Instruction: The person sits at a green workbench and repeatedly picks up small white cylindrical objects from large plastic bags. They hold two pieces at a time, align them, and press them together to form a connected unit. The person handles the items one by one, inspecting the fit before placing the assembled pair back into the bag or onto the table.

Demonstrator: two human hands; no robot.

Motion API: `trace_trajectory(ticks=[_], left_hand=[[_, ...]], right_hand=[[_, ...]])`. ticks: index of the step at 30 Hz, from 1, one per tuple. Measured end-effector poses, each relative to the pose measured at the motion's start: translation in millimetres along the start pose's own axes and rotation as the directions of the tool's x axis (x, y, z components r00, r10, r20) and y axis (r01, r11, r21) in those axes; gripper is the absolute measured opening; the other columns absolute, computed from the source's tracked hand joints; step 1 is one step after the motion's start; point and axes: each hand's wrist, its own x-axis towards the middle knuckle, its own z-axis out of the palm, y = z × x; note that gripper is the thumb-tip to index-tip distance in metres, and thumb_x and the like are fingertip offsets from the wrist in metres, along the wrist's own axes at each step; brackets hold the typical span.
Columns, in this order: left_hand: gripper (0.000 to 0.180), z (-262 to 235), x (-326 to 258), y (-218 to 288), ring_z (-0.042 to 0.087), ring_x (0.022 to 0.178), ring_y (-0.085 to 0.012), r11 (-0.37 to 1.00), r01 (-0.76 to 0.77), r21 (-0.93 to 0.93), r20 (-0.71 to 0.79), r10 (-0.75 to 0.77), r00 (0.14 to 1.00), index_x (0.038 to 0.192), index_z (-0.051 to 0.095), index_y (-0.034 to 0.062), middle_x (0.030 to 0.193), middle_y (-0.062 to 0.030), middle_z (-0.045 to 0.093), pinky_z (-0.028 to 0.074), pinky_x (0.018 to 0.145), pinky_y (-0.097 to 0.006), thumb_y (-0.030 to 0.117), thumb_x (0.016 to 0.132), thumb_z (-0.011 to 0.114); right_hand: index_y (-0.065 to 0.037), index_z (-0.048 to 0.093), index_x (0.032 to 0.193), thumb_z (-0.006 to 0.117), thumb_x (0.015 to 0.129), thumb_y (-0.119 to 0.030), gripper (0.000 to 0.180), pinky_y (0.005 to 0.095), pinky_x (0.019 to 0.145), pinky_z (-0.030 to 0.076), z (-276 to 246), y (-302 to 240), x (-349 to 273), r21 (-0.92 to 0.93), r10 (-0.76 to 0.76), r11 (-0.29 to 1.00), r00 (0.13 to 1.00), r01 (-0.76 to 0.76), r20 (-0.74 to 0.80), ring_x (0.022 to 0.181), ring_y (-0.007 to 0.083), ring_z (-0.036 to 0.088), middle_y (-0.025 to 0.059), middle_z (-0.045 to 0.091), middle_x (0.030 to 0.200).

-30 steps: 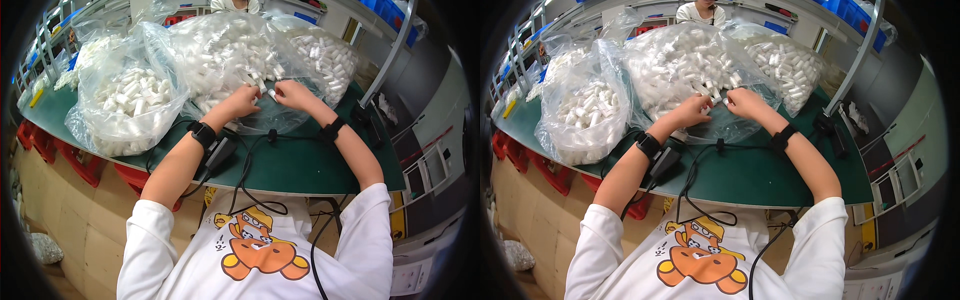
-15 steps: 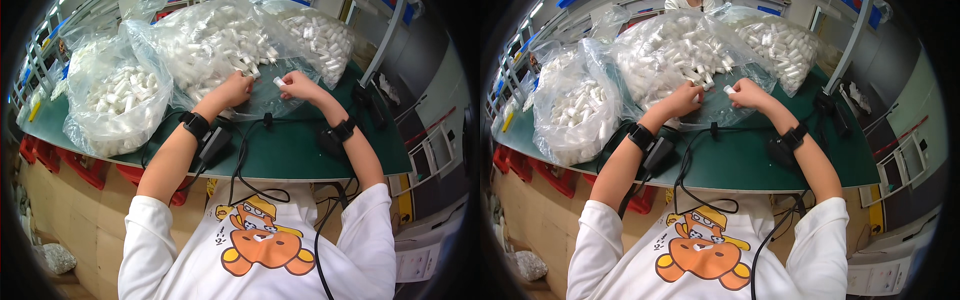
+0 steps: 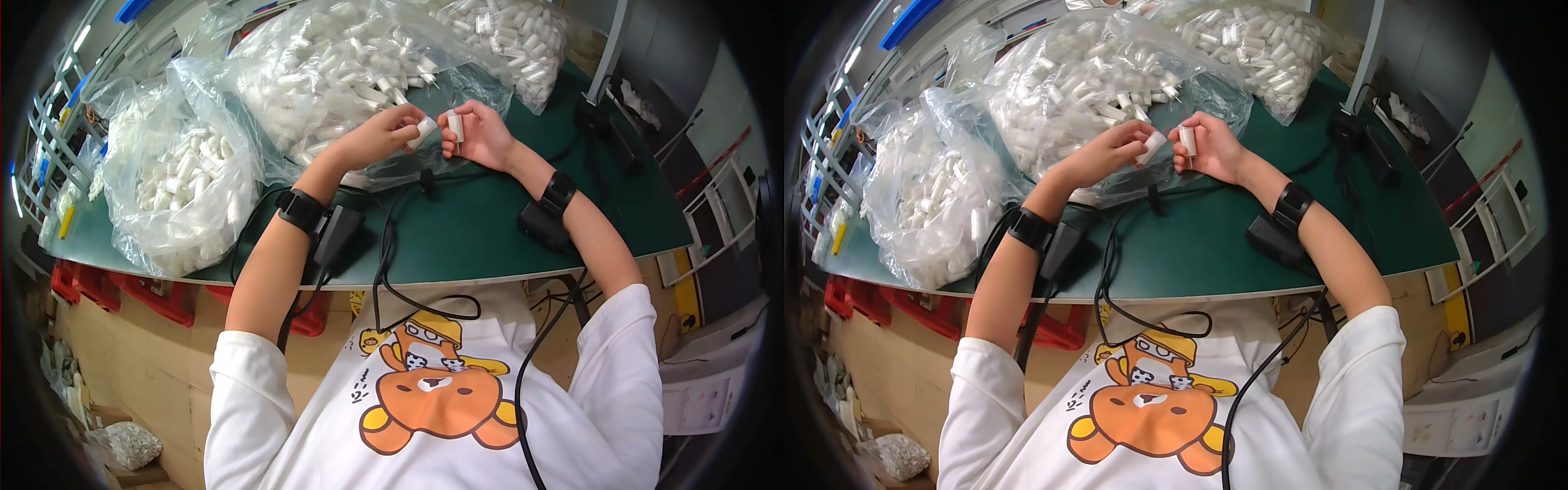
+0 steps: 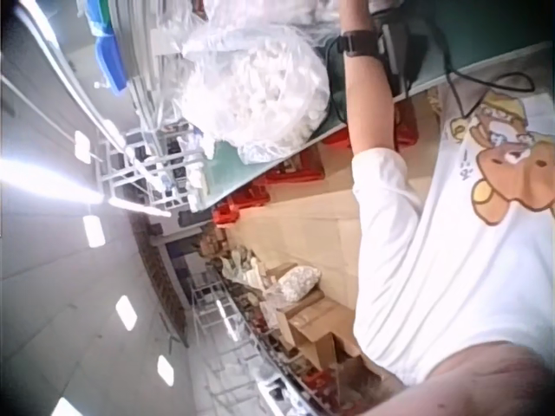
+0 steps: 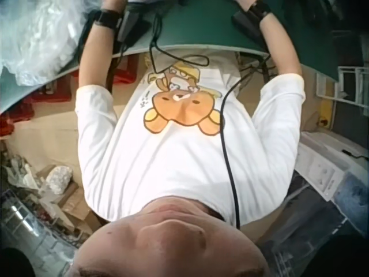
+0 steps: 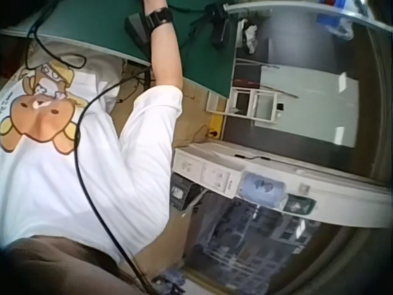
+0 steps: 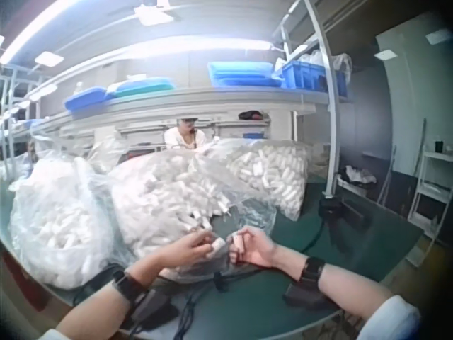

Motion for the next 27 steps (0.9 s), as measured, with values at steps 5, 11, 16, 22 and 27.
trace_trajectory(ticks=[5, 11, 16, 22, 27], left_hand=[[0.028, 9, -2, 4, 0.053, 0.087, -0.0142, 0.948, 0.071, -0.312, -0.042, -0.088, 0.995, 0.111, 0.049, -0.0001, 0.098, -0.0067, 0.055, 0.044, 0.079, -0.028, 0.016, 0.089, 0.042], [0.023, 5, 2, 4, 0.044, 0.067, -0.0117, 0.911, 0.11, -0.397, 0.024, -0.109, 0.994, 0.099, 0.05, 0.0021, 0.074, -0.0013, 0.043, 0.042, 0.068, -0.027, 0.022, 0.09, 0.043], [0.02, 6, 4, 8, 0.035, 0.057, -0.0092, 0.938, 0.145, -0.314, -0.026, -0.162, 0.987, 0.079, 0.045, 0.0066, 0.063, 0.0024, 0.035, 0.035, 0.057, -0.025, 0.024, 0.088, 0.043], [0.021, 4, 4, 4, 0.036, 0.056, -0.0095, 0.945, 0.081, -0.316, -0.062, -0.105, 0.993, 0.077, 0.045, 0.0076, 0.061, 0.0027, 0.036, 0.033, 0.055, -0.025, 0.025, 0.088, 0.042], [0.024, 6, 5, 5, 0.037, 0.056, -0.0103, 0.918, 0.135, -0.373, -0.116, -0.19, 0.975, 0.077, 0.047, 0.009, 0.061, 0.0032, 0.039, 0.034, 0.057, -0.025, 0.029, 0.088, 0.039]], right_hand=[[-0.007, 0.047, 0.078, 0.04, 0.087, -0.041, 0.036, 0.0308, 0.064, 0.041, 0, -2, -1, -0.029, 0.022, 0.999, 0.999, -0.021, 0.031, 0.058, 0.0184, 0.046, 0.0029, 0.044, 0.06], [-0.012, 0.039, 0.066, 0.046, 0.087, -0.034, 0.032, 0.0244, 0.044, 0.032, 2, -1, -2, -0.154, 0.033, 0.987, 0.998, -0.039, -0.045, 0.041, 0.0098, 0.033, -0.0033, 0.032, 0.047], [-0.012, 0.037, 0.065, 0.046, 0.088, -0.03, 0.03, 0.0231, 0.038, 0.026, -3, 0, -1, -0.073, 0.08, 0.994, 0.996, -0.083, -0.042, 0.037, 0.0083, 0.027, -0.004, 0.028, 0.045], [-0.011, 0.039, 0.067, 0.044, 0.088, -0.029, 0.028, 0.0233, 0.04, 0.028, 0, 2, -1, -0.092, 0.064, 0.993, 0.995, -0.071, -0.077, 0.04, 0.0091, 0.03, -0.0031, 0.031, 0.048], [-0.01, 0.041, 0.071, 0.037, 0.089, -0.036, 0.032, 0.0256, 0.048, 0.034, 5, 0, -2, -0.077, 0.06, 0.995, 0.997, -0.064, -0.054, 0.045, 0.0119, 0.035, -0.0016, 0.034, 0.052]])
